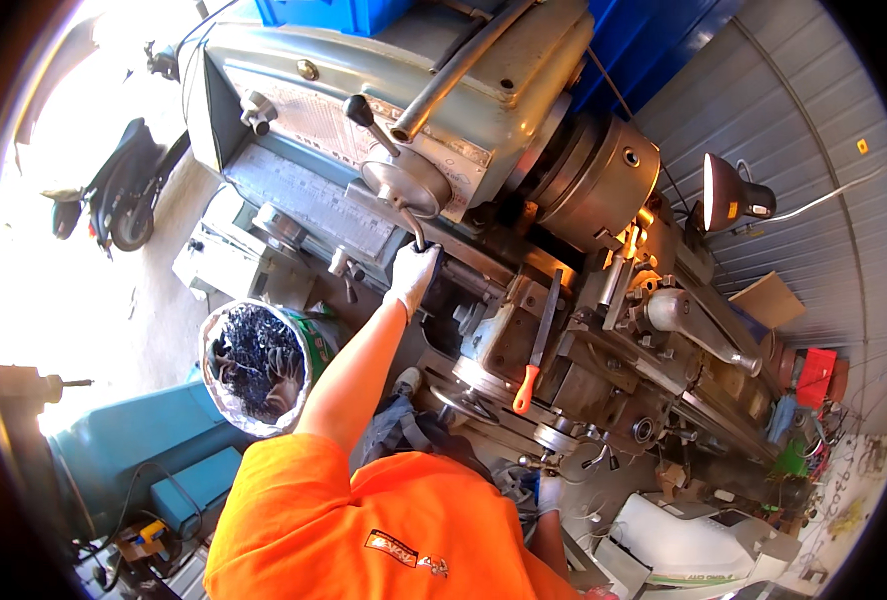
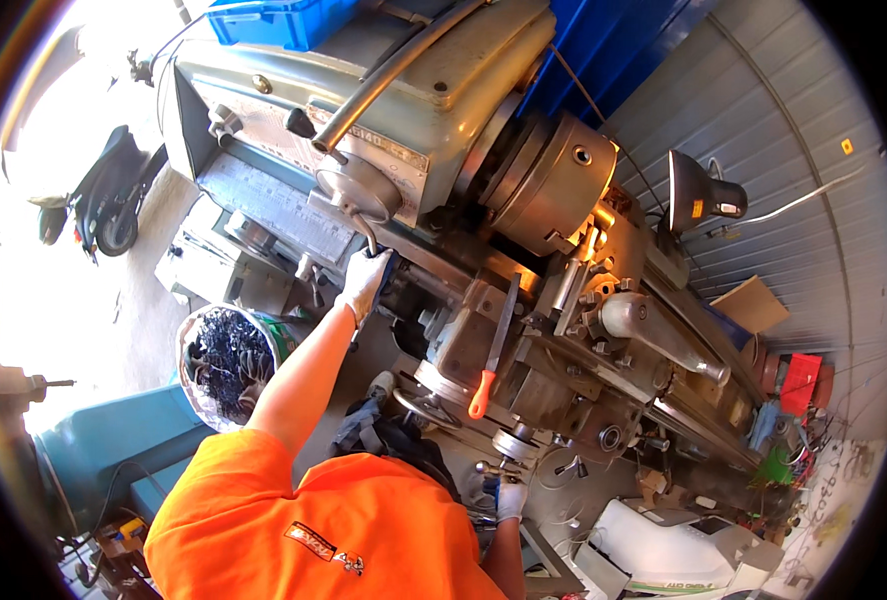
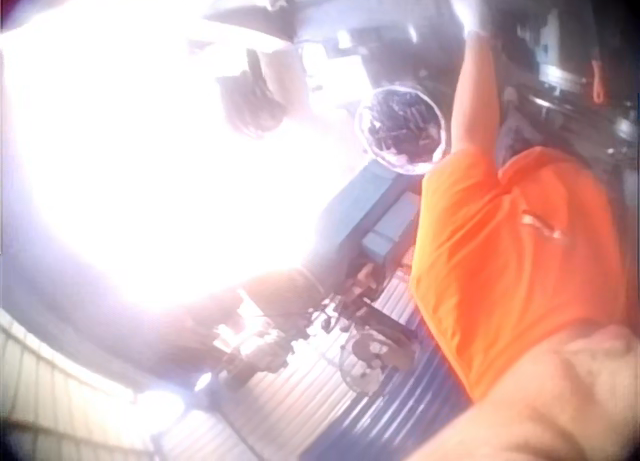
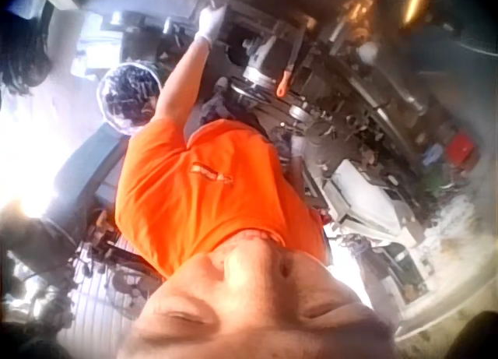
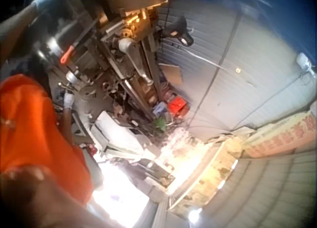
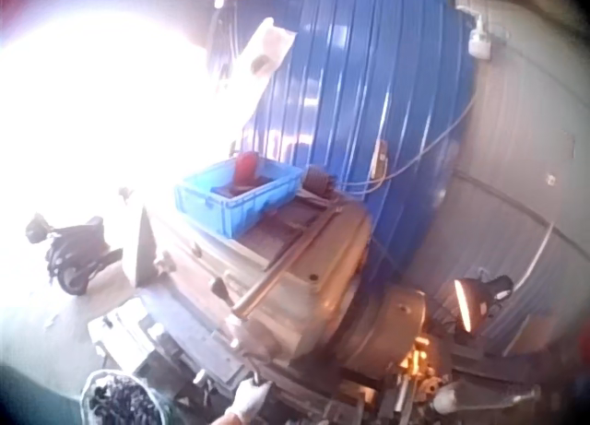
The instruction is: The person operates a metal lathe in a workshop, wearing white gloves and an orange shirt. They manipulate the machine's levers and handles to adjust the tool post and carriage, then use a long metal bar to tighten the chuck jaws on the workpiece. The person continues to adjust the tool position and machine settings throughout the clip.
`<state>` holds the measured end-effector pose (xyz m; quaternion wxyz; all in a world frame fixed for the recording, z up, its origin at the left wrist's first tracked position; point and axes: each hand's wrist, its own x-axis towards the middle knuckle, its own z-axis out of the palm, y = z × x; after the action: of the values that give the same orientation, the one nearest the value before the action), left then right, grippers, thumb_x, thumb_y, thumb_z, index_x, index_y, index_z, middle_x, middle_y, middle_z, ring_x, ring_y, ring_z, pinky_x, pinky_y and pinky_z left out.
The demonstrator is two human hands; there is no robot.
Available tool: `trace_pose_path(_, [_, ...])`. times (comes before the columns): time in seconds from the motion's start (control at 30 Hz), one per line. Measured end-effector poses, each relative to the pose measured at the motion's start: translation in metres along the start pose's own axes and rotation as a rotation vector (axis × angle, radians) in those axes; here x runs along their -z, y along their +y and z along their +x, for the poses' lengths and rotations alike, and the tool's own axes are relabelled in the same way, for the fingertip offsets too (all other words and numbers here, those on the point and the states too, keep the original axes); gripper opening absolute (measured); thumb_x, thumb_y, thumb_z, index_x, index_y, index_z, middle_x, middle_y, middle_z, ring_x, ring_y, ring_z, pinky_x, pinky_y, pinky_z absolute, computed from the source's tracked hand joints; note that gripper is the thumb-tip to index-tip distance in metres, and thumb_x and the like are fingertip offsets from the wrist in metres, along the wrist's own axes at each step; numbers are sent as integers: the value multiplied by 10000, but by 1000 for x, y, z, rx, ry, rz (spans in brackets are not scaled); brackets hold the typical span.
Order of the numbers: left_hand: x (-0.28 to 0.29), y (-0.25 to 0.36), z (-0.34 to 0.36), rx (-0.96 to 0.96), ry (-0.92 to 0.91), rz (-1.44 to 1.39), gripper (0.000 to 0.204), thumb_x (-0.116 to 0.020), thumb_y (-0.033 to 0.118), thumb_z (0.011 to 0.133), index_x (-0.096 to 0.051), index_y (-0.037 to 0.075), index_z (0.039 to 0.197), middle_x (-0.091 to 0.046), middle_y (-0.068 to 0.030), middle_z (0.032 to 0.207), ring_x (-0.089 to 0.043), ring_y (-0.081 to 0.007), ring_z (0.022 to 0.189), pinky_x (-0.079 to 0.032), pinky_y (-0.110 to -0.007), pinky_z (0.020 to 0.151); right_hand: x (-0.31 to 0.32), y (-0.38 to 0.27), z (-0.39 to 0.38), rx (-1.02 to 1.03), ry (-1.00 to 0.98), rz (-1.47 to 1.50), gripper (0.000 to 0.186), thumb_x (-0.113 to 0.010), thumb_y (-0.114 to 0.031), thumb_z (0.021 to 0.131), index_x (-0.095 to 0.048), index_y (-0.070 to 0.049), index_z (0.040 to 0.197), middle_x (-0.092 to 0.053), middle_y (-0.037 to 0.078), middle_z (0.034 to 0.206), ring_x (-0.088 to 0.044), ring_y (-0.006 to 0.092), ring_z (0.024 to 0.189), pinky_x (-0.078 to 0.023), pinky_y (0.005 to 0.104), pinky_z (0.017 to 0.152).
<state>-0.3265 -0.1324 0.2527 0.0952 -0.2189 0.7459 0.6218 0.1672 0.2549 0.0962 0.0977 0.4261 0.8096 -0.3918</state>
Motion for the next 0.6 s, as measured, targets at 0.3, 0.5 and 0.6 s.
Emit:
trace_pose_path(0.3, [21, 4, -5, -104, 130, 185, 371, -593, 356, 863, -658, 3, 958, -664, -251, 934, -619, -426, 958, -485, -439, 802, 151, -417, -121, 453, -530, 54, 329, -599, -95, 921, -596, 6, 1234, -688, 102, 1075, -659, 147, 925, -522, 242, 766])
trace_pose_path(0.5, [30, -3, -2, -85, 97, 158, 389, -592, 376, 863, -652, -1, 938, -666, -245, 917, -621, -423, 943, -480, -433, 796, 124, -649, -56, 1292, 283, -114, 584, -721, -243, 843, -503, -17, 1336, -594, 126, 1130, -585, 238, 999, -488, 339, 850])
trace_pose_path(0.6, [24, -4, -2, -86, 57, 103, 347, -644, 321, 868, -623, -26, 877, -643, -176, 742, -591, -283, 686, -464, -383, 693, 111, -718, 22, 1011, 664, -669, 934, -663, -673, 740, -461, -10, 1365, -535, 259, 1307, -480, 404, 1241, -397, 443, 1040])
